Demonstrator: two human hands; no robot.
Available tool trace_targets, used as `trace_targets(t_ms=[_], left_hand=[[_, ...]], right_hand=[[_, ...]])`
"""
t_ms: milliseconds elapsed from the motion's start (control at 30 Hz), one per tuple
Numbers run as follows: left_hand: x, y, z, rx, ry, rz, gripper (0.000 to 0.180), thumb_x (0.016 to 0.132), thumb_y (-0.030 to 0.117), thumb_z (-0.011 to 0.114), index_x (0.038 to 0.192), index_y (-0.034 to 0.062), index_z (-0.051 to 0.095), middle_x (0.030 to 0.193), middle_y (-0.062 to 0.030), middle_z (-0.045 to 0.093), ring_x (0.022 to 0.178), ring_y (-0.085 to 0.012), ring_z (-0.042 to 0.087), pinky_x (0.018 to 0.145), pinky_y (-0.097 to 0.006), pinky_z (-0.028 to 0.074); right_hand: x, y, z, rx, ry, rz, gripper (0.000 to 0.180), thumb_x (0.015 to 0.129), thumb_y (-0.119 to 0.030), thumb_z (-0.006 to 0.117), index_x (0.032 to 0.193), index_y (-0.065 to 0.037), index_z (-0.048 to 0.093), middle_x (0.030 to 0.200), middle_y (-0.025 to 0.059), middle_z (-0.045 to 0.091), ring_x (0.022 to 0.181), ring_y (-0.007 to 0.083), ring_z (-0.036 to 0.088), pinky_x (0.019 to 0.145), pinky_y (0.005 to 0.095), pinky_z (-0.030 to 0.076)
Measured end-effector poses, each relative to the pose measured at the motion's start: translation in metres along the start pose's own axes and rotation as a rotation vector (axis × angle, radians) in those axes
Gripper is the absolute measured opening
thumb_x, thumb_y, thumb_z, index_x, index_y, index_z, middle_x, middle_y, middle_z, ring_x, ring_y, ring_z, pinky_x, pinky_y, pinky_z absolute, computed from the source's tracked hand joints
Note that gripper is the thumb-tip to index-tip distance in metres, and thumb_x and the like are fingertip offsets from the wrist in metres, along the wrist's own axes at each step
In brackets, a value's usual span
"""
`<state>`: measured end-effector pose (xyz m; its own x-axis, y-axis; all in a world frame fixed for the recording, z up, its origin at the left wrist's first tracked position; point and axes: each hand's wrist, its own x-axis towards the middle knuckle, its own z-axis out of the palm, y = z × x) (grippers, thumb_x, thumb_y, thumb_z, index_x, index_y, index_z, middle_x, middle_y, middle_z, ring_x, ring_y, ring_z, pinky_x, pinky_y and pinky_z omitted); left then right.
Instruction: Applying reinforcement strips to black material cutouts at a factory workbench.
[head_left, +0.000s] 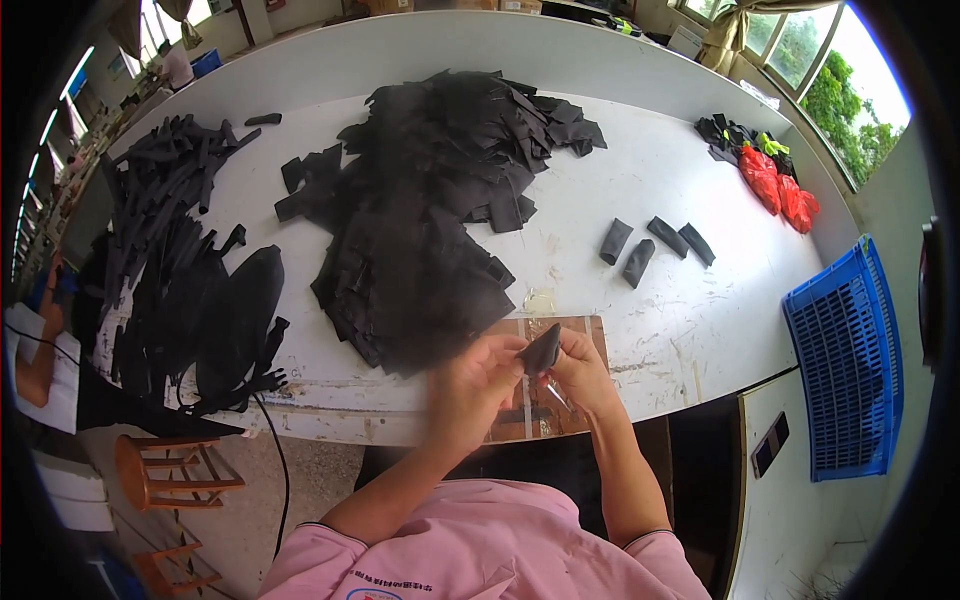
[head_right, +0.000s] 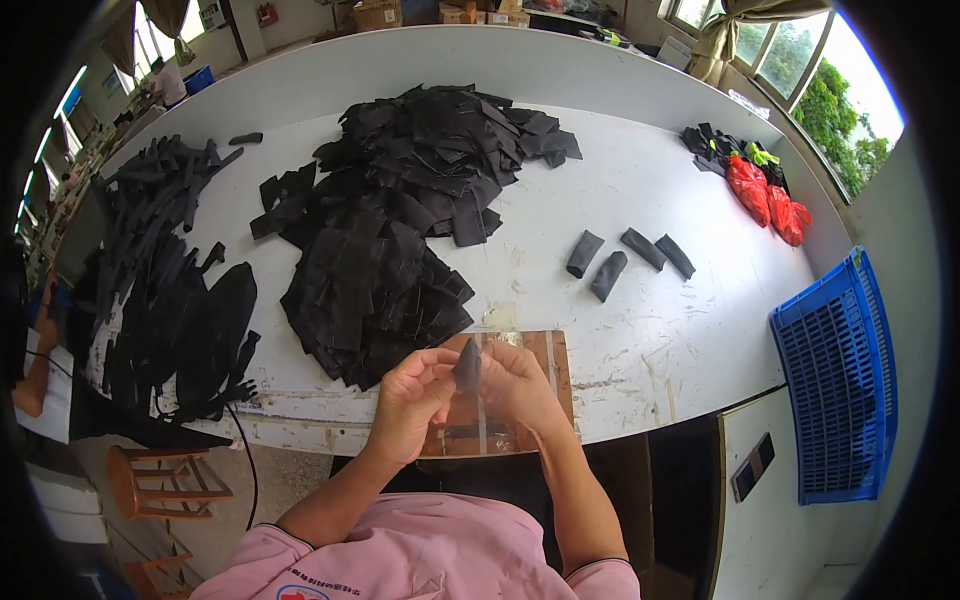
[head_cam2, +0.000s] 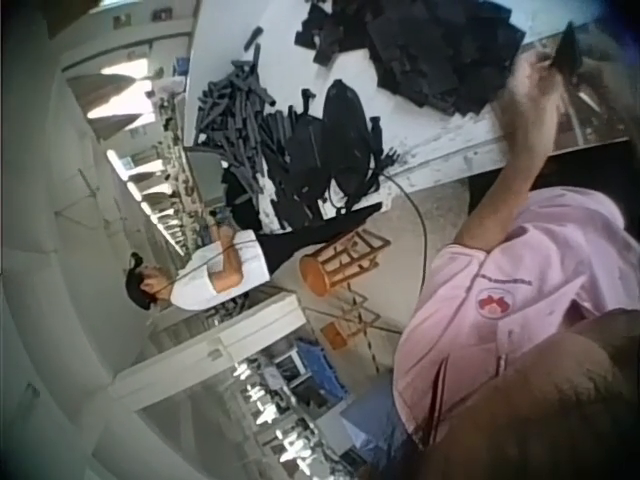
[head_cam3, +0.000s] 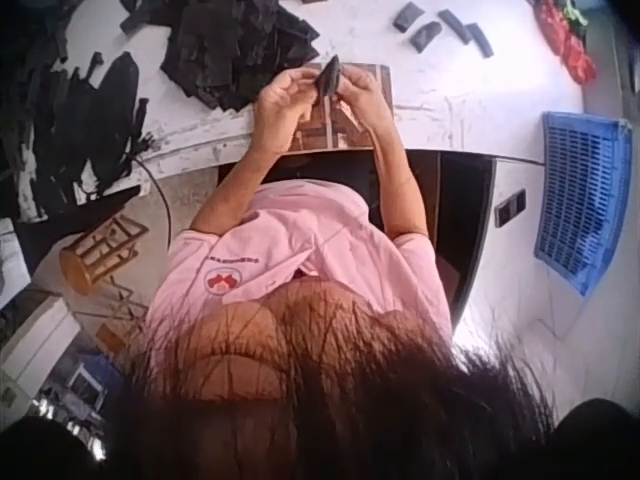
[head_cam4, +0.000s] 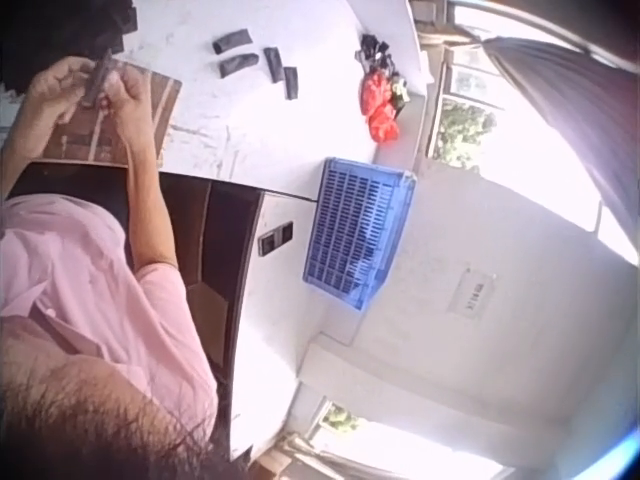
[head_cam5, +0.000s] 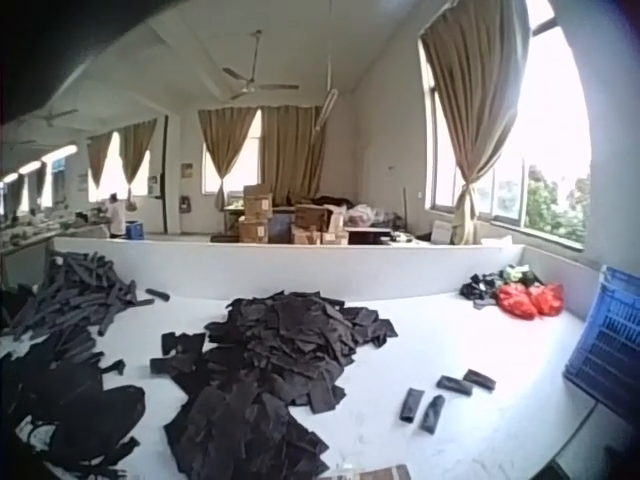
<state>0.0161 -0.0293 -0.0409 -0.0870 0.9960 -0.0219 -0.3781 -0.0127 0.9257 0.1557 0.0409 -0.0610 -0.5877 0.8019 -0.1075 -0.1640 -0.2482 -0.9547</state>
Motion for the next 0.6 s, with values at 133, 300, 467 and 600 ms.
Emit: trace_targets(t_ms=[133,300,467,600], left_hand=[[0.013,0.026,0.011,0.746,0.114,0.599,0.022,0.079,0.003,0.054,0.101,0.0021,0.055,0.083,-0.0077,0.059,0.079,-0.0174,0.057,0.069,-0.025,0.045],[0.026,0.019,0.004,0.396,-0.140,0.506,0.016,0.076,-0.007,0.054,0.090,-0.0014,0.059,0.090,-0.0091,0.058,0.086,-0.0133,0.054,0.075,-0.024,0.044],[0.012,0.008,-0.002,-0.171,0.050,0.367,0.018,0.076,-0.007,0.053,0.092,-0.0017,0.057,0.094,-0.0081,0.057,0.086,-0.0124,0.053,0.076,-0.025,0.042],[0.028,-0.001,-0.008,-0.071,-0.055,0.340,0.015,0.075,-0.007,0.054,0.089,-0.0024,0.056,0.095,-0.0079,0.056,0.087,-0.0112,0.051,0.076,-0.024,0.041]], right_hand=[[0.005,-0.008,0.003,-0.254,0.108,-0.098,0.025,0.086,-0.024,0.048,0.077,-0.002,0.054,0.062,-0.0028,0.050,0.056,0.0048,0.044,0.052,0.0198,0.036],[-0.009,-0.045,0.015,-0.579,0.273,-0.404,0.027,0.081,-0.028,0.054,0.082,-0.001,0.055,0.066,0.0016,0.053,0.058,0.0115,0.049,0.053,0.0237,0.040],[-0.016,-0.060,0.028,-1.548,0.100,-0.482,0.028,0.072,-0.027,0.063,0.078,-0.003,0.052,0.075,0.0064,0.055,0.066,0.0234,0.054,0.052,0.0303,0.042],[-0.027,0.003,-0.001,-1.168,0.124,-0.331,0.017,0.079,-0.017,0.057,0.072,-0.003,0.053,0.063,0.0092,0.053,0.056,0.0260,0.052,0.051,0.0326,0.041]])
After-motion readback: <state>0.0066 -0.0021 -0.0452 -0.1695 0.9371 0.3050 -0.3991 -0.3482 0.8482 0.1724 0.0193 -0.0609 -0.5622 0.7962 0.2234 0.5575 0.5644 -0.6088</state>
